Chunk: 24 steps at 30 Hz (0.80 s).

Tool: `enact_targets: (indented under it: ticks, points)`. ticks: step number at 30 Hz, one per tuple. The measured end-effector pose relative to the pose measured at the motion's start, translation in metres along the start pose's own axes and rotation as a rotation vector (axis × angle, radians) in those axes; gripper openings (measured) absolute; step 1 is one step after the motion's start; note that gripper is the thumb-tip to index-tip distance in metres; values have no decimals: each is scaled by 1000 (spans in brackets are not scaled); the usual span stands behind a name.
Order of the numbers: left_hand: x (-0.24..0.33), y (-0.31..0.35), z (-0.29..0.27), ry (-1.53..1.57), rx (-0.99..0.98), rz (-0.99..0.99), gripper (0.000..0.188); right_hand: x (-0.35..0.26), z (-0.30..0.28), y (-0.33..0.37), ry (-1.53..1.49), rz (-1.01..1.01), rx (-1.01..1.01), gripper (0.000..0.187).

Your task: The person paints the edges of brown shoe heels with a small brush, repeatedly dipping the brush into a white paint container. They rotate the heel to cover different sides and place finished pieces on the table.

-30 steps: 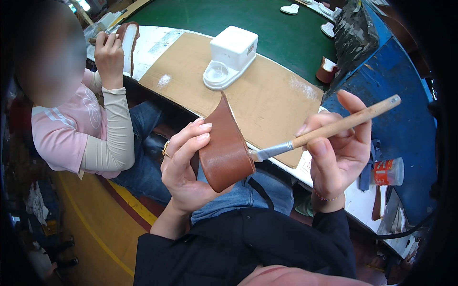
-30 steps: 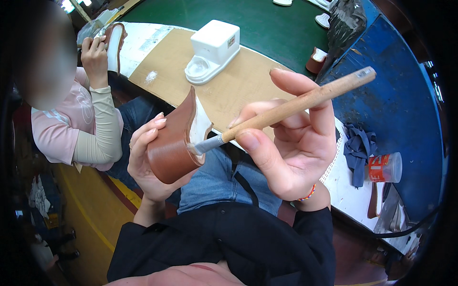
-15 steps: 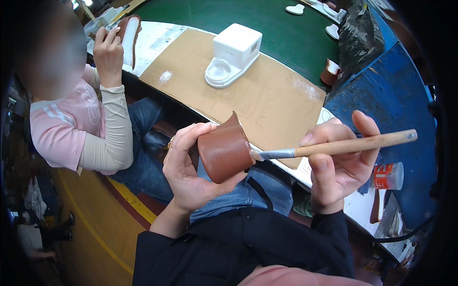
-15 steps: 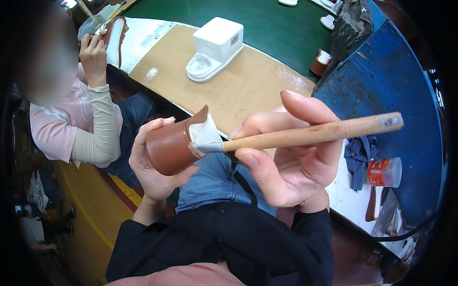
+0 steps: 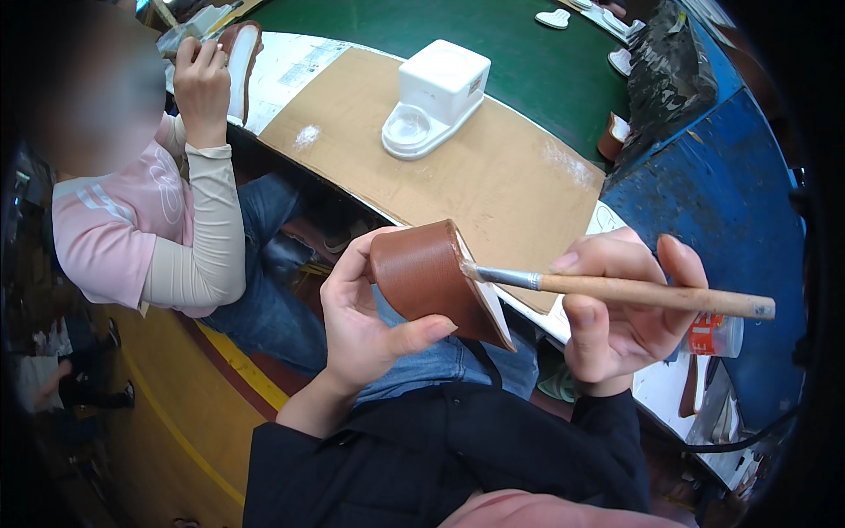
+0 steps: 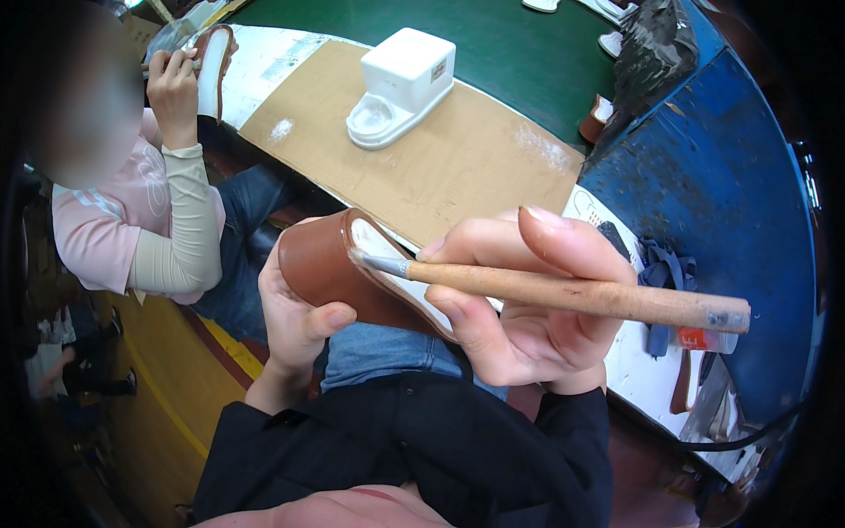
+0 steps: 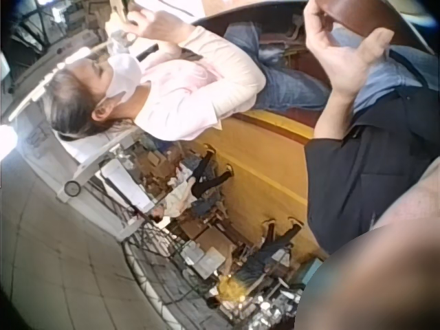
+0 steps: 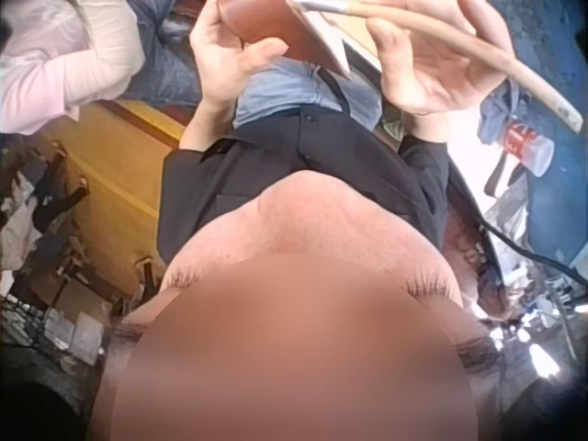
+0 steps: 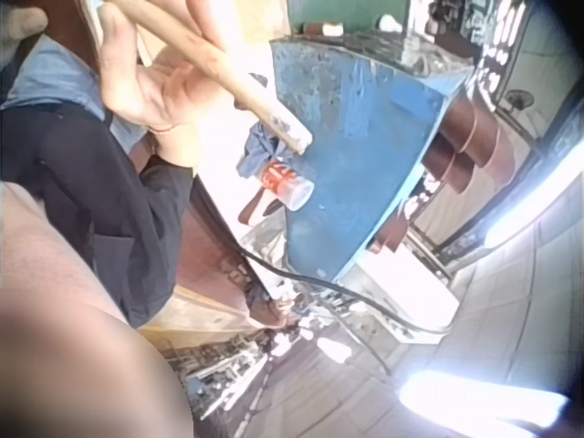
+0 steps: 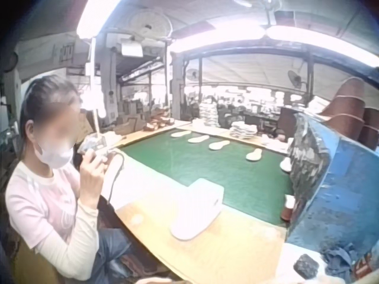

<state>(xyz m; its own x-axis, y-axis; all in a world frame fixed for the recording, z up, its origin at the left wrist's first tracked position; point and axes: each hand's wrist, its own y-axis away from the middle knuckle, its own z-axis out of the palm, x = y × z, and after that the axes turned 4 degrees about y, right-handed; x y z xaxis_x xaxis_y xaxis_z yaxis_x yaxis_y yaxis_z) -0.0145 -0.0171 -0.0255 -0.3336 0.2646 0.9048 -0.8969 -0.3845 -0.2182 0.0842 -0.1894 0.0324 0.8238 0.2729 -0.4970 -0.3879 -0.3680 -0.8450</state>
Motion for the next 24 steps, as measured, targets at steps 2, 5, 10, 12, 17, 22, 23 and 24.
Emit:
enact_targets:
  ticks: [2, 5, 10, 12, 17, 22, 23, 24]
  points:
    - [0, -1, 0, 35, -16, -24, 70, -1, 0, 0, 18, 7, -7, 65]
    - [0, -1, 2, 111, -25, -73, 67, -1, -1, 0, 32, 10, -22, 64]
    - [3, -2, 4, 197, -45, -123, 65, 0, -1, 0, 45, -8, -37, 64]
    - [3, -2, 5, 236, -51, -139, 65, 0, 0, 0, 44, -13, -38, 65]
    - [4, -3, 6, 314, -55, -175, 65, 0, -1, 0, 56, -37, -52, 65]
    - [3, -3, 7, 328, -41, -180, 67, 0, 0, 1, 29, -36, -27, 64]
    - [3, -3, 7, 340, -38, -185, 67, 0, 1, 2, 21, -36, -21, 63]
    - [3, -3, 7, 347, -37, -189, 67, 0, 1, 2, 14, -37, -16, 63]
